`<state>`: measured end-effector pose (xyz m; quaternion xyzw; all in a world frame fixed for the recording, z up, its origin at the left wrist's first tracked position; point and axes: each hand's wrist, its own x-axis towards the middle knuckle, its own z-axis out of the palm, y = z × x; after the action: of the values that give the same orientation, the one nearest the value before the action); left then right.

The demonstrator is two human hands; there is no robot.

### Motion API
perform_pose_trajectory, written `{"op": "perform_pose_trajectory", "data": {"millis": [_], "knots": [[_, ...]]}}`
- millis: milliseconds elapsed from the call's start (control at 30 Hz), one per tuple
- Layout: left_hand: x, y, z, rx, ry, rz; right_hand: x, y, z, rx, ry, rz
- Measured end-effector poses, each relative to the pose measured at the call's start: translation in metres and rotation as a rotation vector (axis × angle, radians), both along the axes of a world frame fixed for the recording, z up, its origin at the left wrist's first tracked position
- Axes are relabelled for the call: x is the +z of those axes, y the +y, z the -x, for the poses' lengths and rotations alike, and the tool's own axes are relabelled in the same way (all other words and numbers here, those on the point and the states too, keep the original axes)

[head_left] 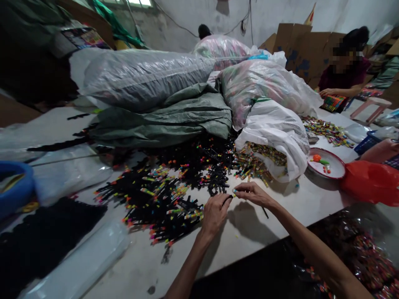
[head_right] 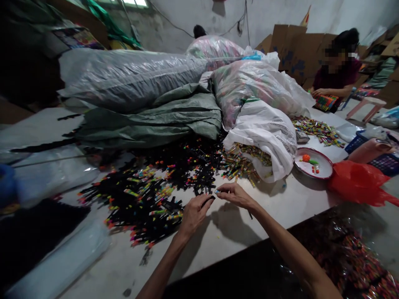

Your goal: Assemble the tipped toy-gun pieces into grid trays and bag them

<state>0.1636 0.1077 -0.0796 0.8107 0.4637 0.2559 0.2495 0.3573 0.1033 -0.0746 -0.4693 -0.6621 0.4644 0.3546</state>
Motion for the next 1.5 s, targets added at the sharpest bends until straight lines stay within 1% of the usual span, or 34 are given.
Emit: {"op": "perform_pose_trajectory", "data": {"millis": [67,200,367,600,767,933,1000,1067,1133,1200,1233,1267,1300,1333,1367,1433,1467,1500], "knots": [[0.004,-0.003,0.002,-0.031,0.091,-0.073,0.002,-0.007,0.002,0.025,0.067,0.016],[0.01,-0.008,0.004,-0.109,0.178,-0.145,0.009,-0.015,0.001,0.044,0.054,-0.023],[0.013,-0.013,0.004,-0.14,0.215,-0.16,0.013,-0.021,-0.001,0.046,-0.038,-0.099],[0.012,-0.016,0.009,-0.193,0.3,-0.21,0.021,-0.029,-0.001,0.054,-0.12,-0.136],[0.013,-0.017,0.01,-0.212,0.321,-0.213,0.023,-0.031,-0.001,0.138,-0.165,-0.162],[0.015,-0.021,0.013,-0.248,0.28,-0.208,0.027,-0.033,0.001,0.185,-0.314,-0.203],[0.012,-0.026,0.016,-0.273,0.251,-0.172,0.025,-0.037,0.004,0.22,-0.393,-0.203],[0.009,-0.033,0.02,-0.302,0.23,-0.135,0.02,-0.042,0.009,0.298,-0.439,-0.19],[0.008,-0.039,0.027,-0.334,0.236,-0.129,0.012,-0.046,0.015,0.389,-0.425,-0.174],[0.01,-0.04,0.038,-0.358,0.257,-0.132,0.002,-0.047,0.018,0.428,-0.343,-0.14],[0.013,-0.038,0.046,-0.358,0.275,-0.135,-0.003,-0.044,0.018,0.408,-0.29,-0.111],[0.017,-0.034,0.054,-0.34,0.299,-0.144,-0.007,-0.04,0.016,0.355,-0.248,-0.08],[0.021,-0.028,0.062,-0.3,0.335,-0.166,-0.01,-0.033,0.012,0.267,-0.236,-0.059],[0.025,-0.021,0.069,-0.235,0.382,-0.201,-0.013,-0.024,0.006,0.148,-0.271,-0.052],[0.027,-0.013,0.074,-0.147,0.44,-0.241,-0.015,-0.014,0.0,0.012,-0.355,-0.058],[0.028,0.006,0.074,0.048,0.564,-0.291,-0.016,0.01,-0.014,-0.247,-0.632,-0.051],[0.026,0.015,0.068,0.122,0.619,-0.287,-0.016,0.021,-0.019,-0.337,-0.777,-0.025],[0.022,0.023,0.059,0.169,0.665,-0.26,-0.016,0.031,-0.023,-0.393,-0.893,0.01]]}}
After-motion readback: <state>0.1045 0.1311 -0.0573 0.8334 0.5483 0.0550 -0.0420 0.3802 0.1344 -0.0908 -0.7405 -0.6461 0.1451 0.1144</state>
